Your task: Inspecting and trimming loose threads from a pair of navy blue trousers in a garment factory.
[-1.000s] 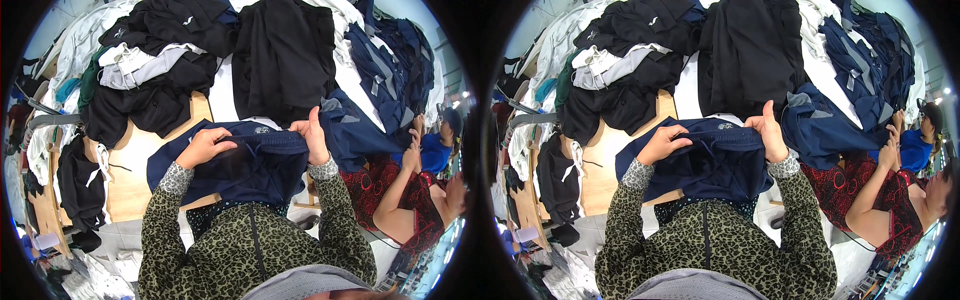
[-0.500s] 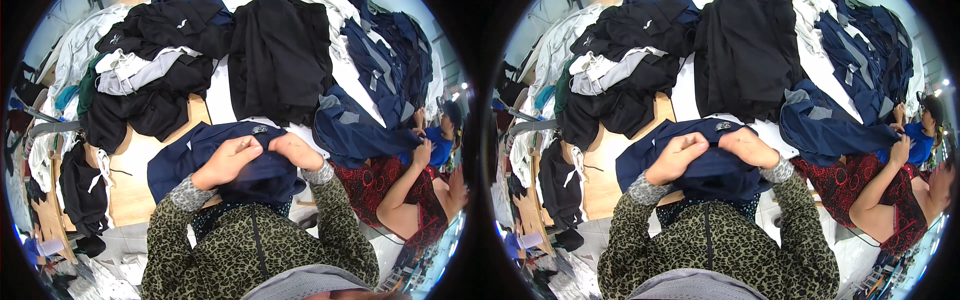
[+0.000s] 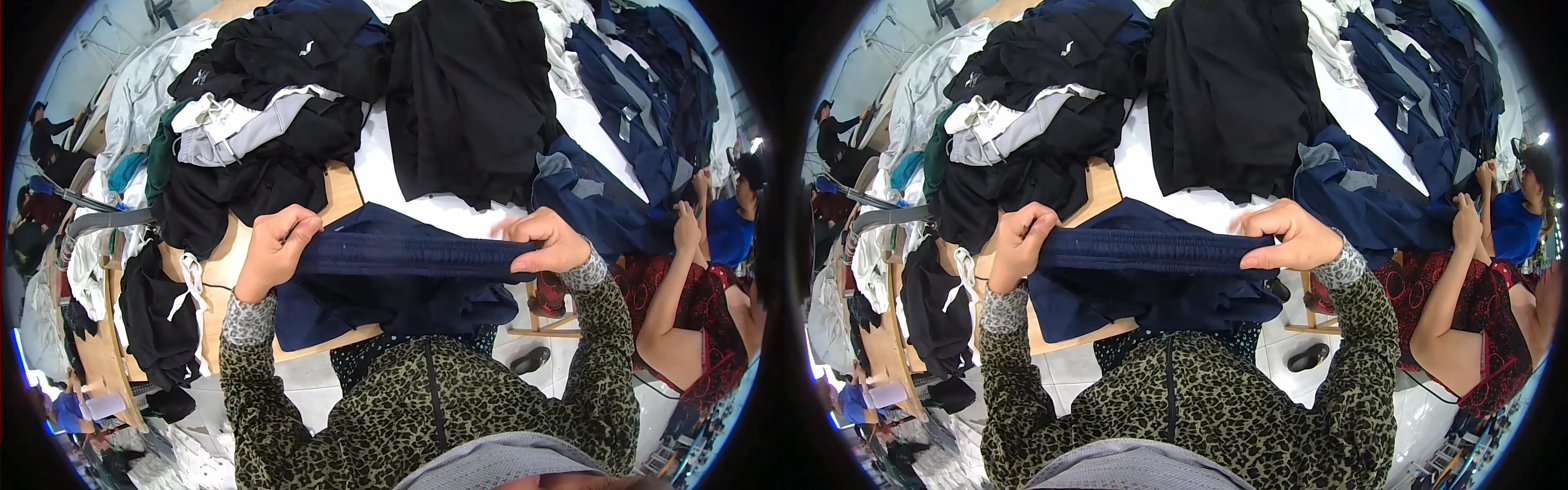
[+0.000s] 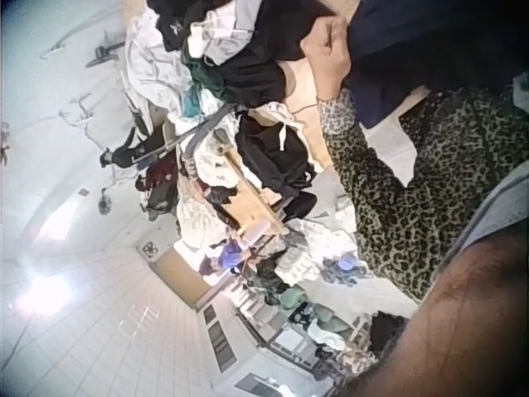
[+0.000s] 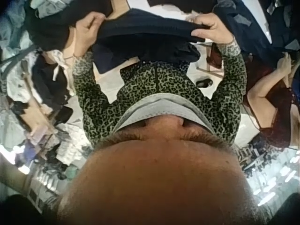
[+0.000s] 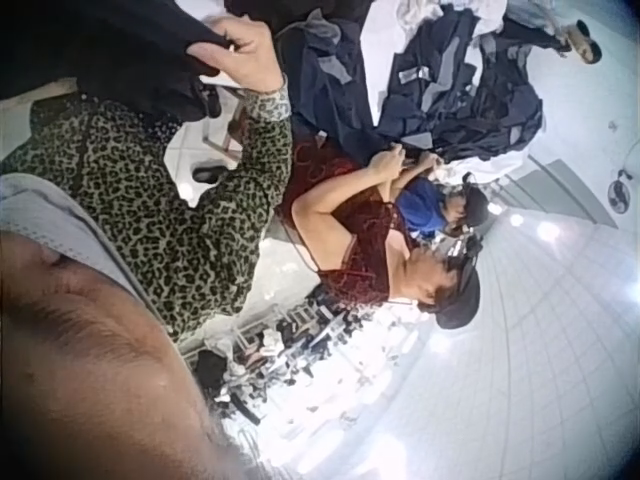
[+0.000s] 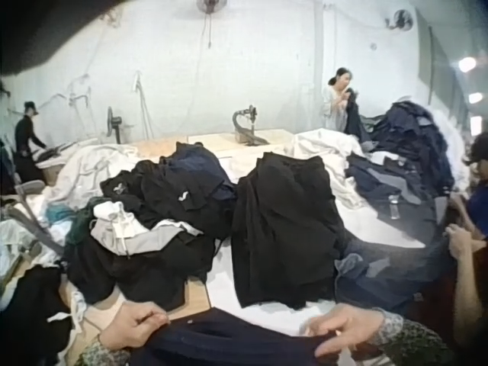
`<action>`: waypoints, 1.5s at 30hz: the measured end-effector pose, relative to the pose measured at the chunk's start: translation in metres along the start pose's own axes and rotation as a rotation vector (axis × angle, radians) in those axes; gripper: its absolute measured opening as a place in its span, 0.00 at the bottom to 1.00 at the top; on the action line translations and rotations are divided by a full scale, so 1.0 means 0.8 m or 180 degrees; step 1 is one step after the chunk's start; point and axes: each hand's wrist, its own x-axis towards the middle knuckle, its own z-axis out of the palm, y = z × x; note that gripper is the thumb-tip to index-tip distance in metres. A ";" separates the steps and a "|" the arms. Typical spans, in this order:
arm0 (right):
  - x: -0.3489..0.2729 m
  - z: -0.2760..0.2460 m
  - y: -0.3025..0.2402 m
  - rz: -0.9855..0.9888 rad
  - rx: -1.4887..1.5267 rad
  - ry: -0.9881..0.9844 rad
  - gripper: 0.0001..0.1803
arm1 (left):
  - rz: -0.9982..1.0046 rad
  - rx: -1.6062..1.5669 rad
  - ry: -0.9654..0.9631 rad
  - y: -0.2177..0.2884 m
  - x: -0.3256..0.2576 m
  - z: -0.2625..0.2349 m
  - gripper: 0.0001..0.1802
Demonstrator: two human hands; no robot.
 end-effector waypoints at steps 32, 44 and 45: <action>-0.072 -0.017 0.125 0.2422 0.1539 0.2659 0.42 | -0.0821 0.0128 -0.0461 -0.098 -0.017 0.064 0.12; -0.050 0.009 0.190 0.1853 -0.1587 0.1980 0.26 | -0.1060 -0.0344 -0.1121 -0.098 -0.005 0.123 0.12; -0.035 0.018 0.185 0.1886 -0.2296 0.1664 0.21 | -0.1106 -0.0338 -0.1166 -0.096 0.000 0.131 0.12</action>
